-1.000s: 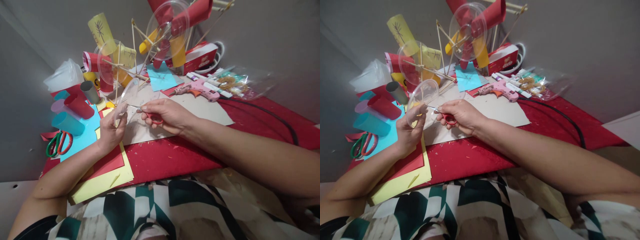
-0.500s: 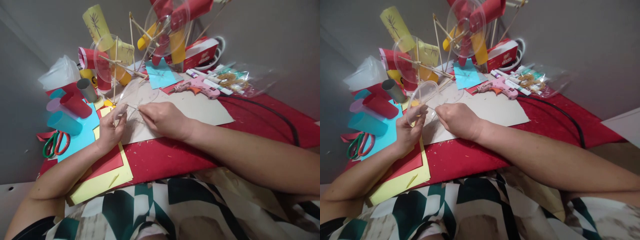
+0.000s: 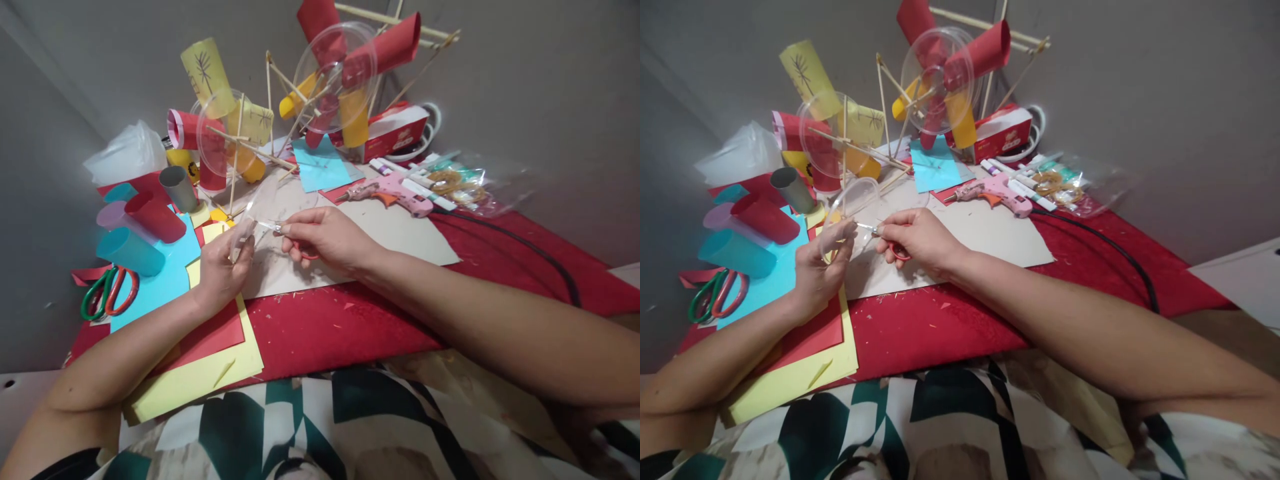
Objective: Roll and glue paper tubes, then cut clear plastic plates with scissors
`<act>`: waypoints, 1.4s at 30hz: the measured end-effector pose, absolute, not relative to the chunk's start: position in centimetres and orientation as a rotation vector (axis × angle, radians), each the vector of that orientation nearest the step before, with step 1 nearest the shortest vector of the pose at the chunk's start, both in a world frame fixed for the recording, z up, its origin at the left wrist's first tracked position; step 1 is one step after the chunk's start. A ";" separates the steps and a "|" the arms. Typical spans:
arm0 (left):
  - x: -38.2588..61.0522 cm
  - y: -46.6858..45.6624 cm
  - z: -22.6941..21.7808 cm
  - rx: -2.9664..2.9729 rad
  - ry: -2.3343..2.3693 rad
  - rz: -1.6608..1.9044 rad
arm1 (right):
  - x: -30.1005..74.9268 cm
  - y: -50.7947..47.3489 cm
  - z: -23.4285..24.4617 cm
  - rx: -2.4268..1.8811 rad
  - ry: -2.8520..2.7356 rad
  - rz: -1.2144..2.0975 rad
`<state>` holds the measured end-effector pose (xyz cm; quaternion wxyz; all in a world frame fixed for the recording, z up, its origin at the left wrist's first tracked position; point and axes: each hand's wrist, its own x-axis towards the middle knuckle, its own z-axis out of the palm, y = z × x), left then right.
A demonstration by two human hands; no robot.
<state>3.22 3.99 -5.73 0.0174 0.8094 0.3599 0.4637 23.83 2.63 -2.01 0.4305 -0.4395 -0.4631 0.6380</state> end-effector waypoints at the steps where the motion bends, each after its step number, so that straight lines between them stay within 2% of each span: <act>1: 3.3 4.0 -5.8 2.500 1.123 1.429 | 23.9 2.5 -2.3 -1.123 -1.320 1.422; 5: 3.4 3.9 -6.0 2.439 1.150 1.400 | 24.4 2.3 -4.0 -1.094 -1.938 0.537; 8: 3.4 3.9 -5.9 2.410 1.153 1.398 | 24.5 2.2 -4.6 -1.063 -2.122 0.248; 10: 3.4 3.8 -5.9 2.420 1.148 1.392 | 24.4 2.1 -4.4 -1.085 -2.033 0.392; 16: 3.4 3.7 -5.6 2.432 1.131 1.439 | 23.9 2.5 -2.2 -1.041 -1.108 1.640; 20: 3.3 3.6 -5.6 2.391 1.169 1.435 | 23.9 3.1 -1.8 -0.979 -0.721 1.962; 23: 3.3 3.6 -5.7 2.397 1.186 1.435 | 23.7 3.1 -2.1 -0.981 -0.784 1.922; 26: 3.4 3.7 -5.8 2.411 1.176 1.435 | 23.6 2.7 -2.7 -1.042 -1.103 1.647; 29: 3.4 3.7 -5.9 2.417 1.151 1.446 | 23.8 2.5 -3.6 -1.080 -1.516 1.172; 33: 3.5 3.8 -5.9 2.402 1.148 1.427 | 24.5 2.5 -4.7 -1.047 -2.049 0.341; 35: 3.5 3.7 -5.9 2.400 1.136 1.432 | 24.7 2.5 -4.9 -1.060 -2.226 0.116; 38: 3.5 3.7 -5.9 2.399 1.132 1.441 | 24.5 2.2 -4.4 -1.084 -2.215 0.178; 40: 3.5 3.6 -5.8 2.400 1.148 1.436 | 24.2 2.0 -3.8 -1.103 -1.973 0.557; 42: 3.5 3.5 -5.7 2.403 1.160 1.432 | 24.0 2.1 -3.1 -1.101 -1.605 1.092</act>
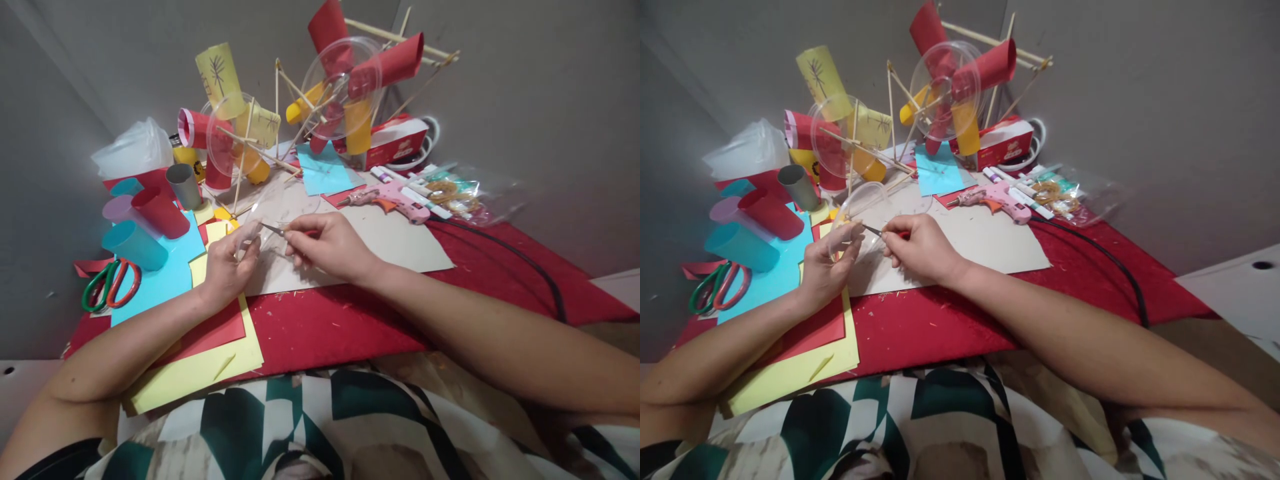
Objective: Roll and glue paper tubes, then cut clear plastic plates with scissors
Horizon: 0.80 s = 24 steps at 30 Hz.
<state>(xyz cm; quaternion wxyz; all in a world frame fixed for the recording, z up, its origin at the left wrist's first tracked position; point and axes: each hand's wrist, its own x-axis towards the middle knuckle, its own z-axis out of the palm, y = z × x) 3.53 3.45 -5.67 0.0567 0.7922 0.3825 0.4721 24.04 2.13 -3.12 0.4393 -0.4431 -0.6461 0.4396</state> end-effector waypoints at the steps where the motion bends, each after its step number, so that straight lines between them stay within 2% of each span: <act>1: 3.5 3.4 -5.6 2.402 1.164 1.429 | 24.0 2.3 -2.8 -1.086 -1.406 1.342; 4: 3.5 3.3 -5.3 2.393 1.167 1.433 | 24.0 2.8 -2.0 -1.016 -0.925 1.815; 8: 3.4 3.5 -5.5 2.393 1.170 1.451 | 23.9 3.1 -1.8 -0.993 -0.744 1.951; 12: 3.5 3.7 -5.8 2.368 1.176 1.435 | 23.8 2.7 -2.6 -1.077 -1.160 1.593; 18: 3.6 3.9 -5.9 2.318 1.208 1.378 | 24.4 2.6 -4.7 -1.067 -1.950 0.425; 20: 3.4 4.1 -5.8 2.394 1.175 1.406 | 24.5 2.7 -4.8 -1.046 -1.999 0.327; 24: 2.6 4.8 -5.0 2.748 1.041 1.435 | 25.2 2.7 -3.4 -1.020 -1.949 0.550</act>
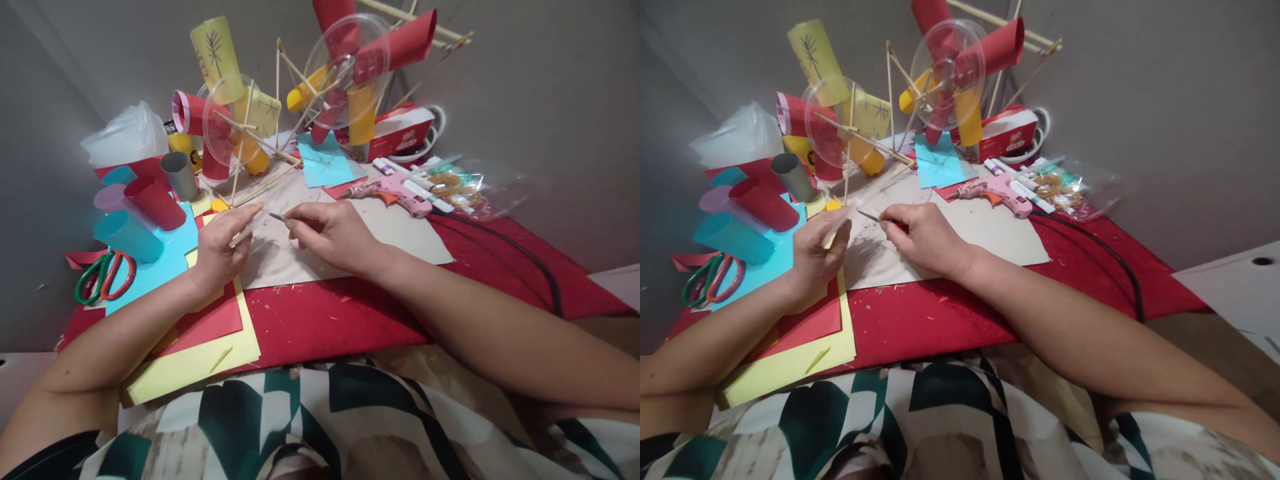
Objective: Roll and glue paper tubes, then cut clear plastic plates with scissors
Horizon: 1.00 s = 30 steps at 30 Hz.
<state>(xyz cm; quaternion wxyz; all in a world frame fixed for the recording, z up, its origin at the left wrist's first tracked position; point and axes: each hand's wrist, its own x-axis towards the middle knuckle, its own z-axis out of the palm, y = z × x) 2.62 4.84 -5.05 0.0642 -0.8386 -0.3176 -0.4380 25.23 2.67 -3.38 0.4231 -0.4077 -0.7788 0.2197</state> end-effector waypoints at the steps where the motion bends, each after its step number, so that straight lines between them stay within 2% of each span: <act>1: 2.4 5.0 -4.8 -2.512 -0.867 -1.273 | 25.7 2.7 -2.8 -1.026 -1.960 0.626; 4: 1.6 5.7 -4.4 -2.467 -0.613 -1.199 | 27.7 3.2 -1.3 -1.095 -2.112 0.748; 6: 1.2 6.1 -4.4 -2.457 -0.502 -1.161 | 29.3 3.7 -0.6 -1.182 -2.190 0.698; 11: 1.0 6.2 -4.9 -2.651 -0.519 -0.924 | 31.4 3.4 1.4 -1.362 -2.017 0.512; 17: 1.9 5.1 -3.9 -2.955 -0.446 -0.702 | 30.3 0.4 3.6 -1.298 -1.999 0.680; 24: 2.4 5.1 -4.5 -3.080 -0.436 -0.541 | 30.2 0.9 2.0 -1.111 -2.381 0.641; 30: 2.5 5.3 -5.0 -3.211 -0.574 -0.587 | 29.4 2.2 0.2 -1.155 -2.525 0.538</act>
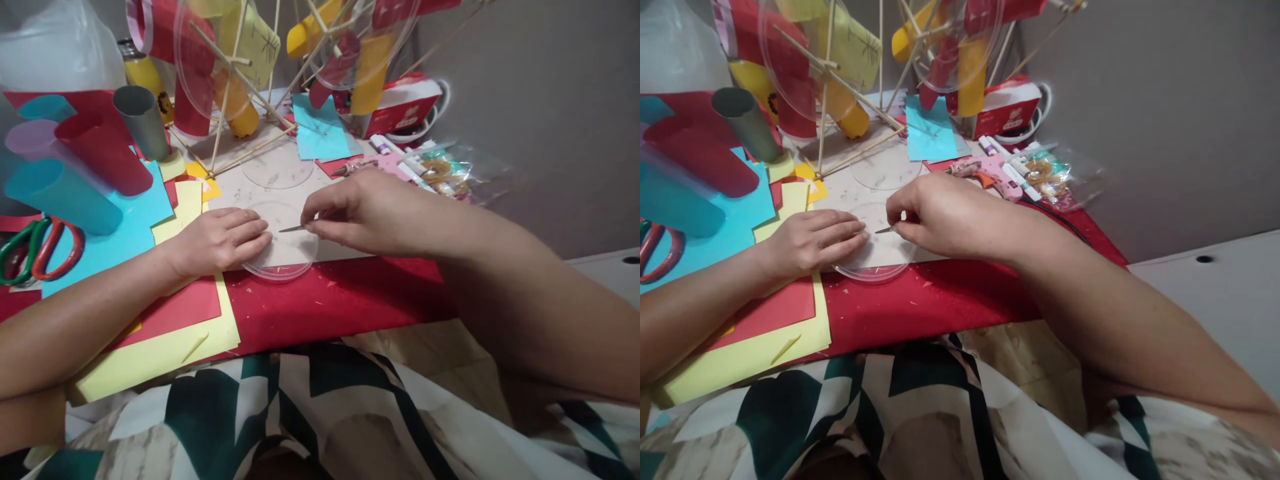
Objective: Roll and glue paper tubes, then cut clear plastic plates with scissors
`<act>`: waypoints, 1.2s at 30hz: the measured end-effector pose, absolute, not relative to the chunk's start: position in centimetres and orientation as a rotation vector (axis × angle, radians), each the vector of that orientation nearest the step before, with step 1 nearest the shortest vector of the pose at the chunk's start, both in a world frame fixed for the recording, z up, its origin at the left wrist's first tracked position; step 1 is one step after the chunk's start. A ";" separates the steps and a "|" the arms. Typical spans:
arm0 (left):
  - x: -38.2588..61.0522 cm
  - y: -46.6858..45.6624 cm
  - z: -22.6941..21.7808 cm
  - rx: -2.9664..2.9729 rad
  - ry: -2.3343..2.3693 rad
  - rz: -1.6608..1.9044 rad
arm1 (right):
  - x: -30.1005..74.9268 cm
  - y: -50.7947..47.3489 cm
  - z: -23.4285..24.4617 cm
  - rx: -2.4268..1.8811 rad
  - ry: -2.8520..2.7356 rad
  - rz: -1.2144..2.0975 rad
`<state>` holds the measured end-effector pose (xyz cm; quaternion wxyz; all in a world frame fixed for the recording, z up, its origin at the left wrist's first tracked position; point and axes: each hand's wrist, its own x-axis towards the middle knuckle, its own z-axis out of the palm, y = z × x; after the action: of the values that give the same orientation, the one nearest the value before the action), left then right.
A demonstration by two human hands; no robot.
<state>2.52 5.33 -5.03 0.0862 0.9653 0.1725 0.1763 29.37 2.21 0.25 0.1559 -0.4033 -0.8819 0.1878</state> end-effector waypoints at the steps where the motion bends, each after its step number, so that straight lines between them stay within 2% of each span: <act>1: 2.5 5.3 -5.1 2.841 0.530 0.534 | 29.2 2.3 0.1 -1.168 -2.543 0.513; 9: 2.6 5.4 -5.3 3.028 0.436 0.537 | 28.3 3.1 0.4 -1.194 -2.644 0.446; 16: 2.6 4.6 -4.8 3.290 0.390 0.356 | 25.9 3.4 2.7 -1.514 -2.873 0.355; 23: 1.8 3.3 -5.1 3.009 0.599 0.333 | 23.1 4.2 3.7 -1.598 -3.031 0.178; 29: 0.5 2.0 -5.1 2.843 0.579 0.146 | 20.9 4.8 3.9 -1.697 -3.153 0.148; 36: 0.6 2.1 -6.4 2.896 0.526 0.273 | 18.9 4.9 3.8 -1.674 -3.364 -0.080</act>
<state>0.63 2.11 -6.38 0.0926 0.9755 0.1771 0.0918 18.92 4.88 3.84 -0.3034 -0.4244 -0.8529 -0.0202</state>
